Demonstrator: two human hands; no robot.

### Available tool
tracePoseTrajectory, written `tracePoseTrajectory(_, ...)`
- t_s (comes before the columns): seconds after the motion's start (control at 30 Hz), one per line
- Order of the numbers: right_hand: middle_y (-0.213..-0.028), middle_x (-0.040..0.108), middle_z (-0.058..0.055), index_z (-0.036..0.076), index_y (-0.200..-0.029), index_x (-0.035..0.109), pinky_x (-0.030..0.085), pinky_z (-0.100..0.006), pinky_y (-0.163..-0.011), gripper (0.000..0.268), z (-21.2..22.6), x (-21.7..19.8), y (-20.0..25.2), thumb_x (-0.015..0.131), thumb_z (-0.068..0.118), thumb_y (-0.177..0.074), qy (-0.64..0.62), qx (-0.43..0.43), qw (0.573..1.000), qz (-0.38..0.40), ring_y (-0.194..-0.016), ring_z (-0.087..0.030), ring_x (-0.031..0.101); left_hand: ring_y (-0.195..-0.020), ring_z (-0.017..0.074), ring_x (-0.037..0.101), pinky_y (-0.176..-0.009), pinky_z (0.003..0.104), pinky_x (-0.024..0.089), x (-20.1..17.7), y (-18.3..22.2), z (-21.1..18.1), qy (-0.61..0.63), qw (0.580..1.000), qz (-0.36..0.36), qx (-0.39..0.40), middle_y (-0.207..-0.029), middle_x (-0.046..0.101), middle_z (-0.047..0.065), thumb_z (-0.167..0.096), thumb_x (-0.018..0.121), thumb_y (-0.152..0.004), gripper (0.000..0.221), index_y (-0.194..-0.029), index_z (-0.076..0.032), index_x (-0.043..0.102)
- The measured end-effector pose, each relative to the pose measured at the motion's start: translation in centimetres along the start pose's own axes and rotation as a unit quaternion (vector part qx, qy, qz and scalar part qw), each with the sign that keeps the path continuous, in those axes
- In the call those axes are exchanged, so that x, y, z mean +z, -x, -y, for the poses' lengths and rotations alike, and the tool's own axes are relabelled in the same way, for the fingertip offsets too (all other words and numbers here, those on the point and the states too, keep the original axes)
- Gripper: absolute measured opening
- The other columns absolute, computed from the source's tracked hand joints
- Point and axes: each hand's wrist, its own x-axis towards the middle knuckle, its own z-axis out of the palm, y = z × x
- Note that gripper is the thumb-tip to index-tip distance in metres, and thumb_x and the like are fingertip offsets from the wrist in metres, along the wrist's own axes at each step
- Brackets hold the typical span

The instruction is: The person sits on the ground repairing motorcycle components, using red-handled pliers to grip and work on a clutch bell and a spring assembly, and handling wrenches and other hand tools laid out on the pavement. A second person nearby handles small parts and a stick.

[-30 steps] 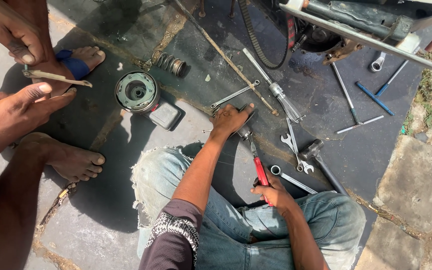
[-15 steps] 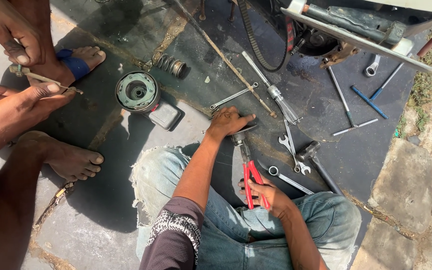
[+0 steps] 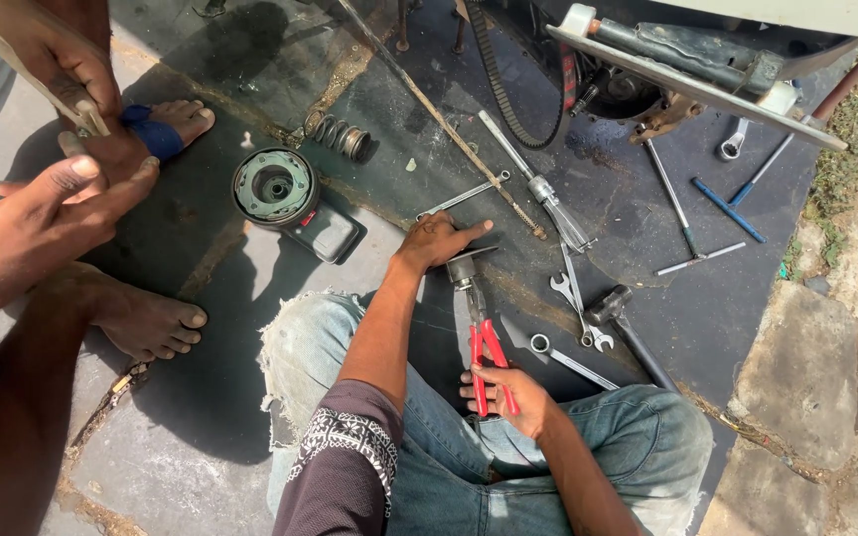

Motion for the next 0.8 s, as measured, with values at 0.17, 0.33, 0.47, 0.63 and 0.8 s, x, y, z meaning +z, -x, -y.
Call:
tracePoseTrajectory(0.17,-0.113,0.071,-0.018,0.0,-0.12,0.063,0.057,-0.043,-0.081,0.049,0.0,0.4,0.2,0.072,0.036,-0.088,-0.018,0.007,1.0,-0.013,-0.098,-0.026,0.068,-0.083,0.0277,0.075,-0.085,0.042,0.055,0.3,-0.5,1.0,-0.009,0.999,0.001,0.032,-0.076,0.076,0.016,-0.077,0.063,-0.076,0.077,-0.078,-0.002,0.081)
tracePoseTrajectory(0.33,-0.115,0.073,-0.019,0.0,-0.12,0.064,0.057,-0.041,-0.079,0.051,0.5,1.0,0.9,0.071,0.036,-0.084,-0.019,0.023,0.999,-0.021,-0.096,-0.026,0.071,-0.084,0.0314,0.078,-0.084,0.044,0.059,0.6,-0.5,1.2,0.004,1.0,0.014,0.003,-0.079,0.076,0.019,-0.076,0.065,-0.077,0.079,-0.084,0.001,0.08)
tracePoseTrajectory(0.47,-0.108,0.075,-0.016,0.003,-0.114,0.064,0.055,-0.039,-0.075,0.041,1.6,1.4,2.0,0.071,0.03,-0.085,-0.032,0.034,0.999,-0.002,-0.087,-0.022,0.068,-0.098,0.03,0.075,-0.091,0.042,0.055,1.1,-0.9,1.9,-0.009,0.999,0.022,0.022,-0.096,0.078,0.015,-0.076,0.065,-0.075,0.076,-0.102,-0.008,0.082)
tracePoseTrajectory(0.63,-0.092,0.07,-0.01,0.004,-0.102,0.061,0.054,-0.037,-0.07,0.025,0.9,1.0,1.9,0.071,0.019,-0.085,-0.061,0.031,0.997,0.039,-0.078,-0.02,0.064,-0.101,0.0284,0.075,-0.095,0.041,0.055,0.7,-0.1,0.8,-0.034,0.997,0.05,0.04,-0.097,0.08,0.015,-0.078,0.063,-0.073,0.078,-0.103,-0.009,0.083)
tracePoseTrajectory(0.8,-0.086,0.065,-0.007,0.005,-0.098,0.057,0.051,-0.036,-0.066,0.021,0.3,0.7,1.7,0.071,0.009,-0.082,-0.084,0.039,0.994,0.058,-0.075,-0.019,0.06,-0.102,0.0277,0.073,-0.093,0.041,0.053,0.8,0.4,0.6,-0.051,0.997,0.048,0.025,-0.097,0.079,0.013,-0.079,0.066,-0.073,0.078,-0.102,-0.008,0.082)
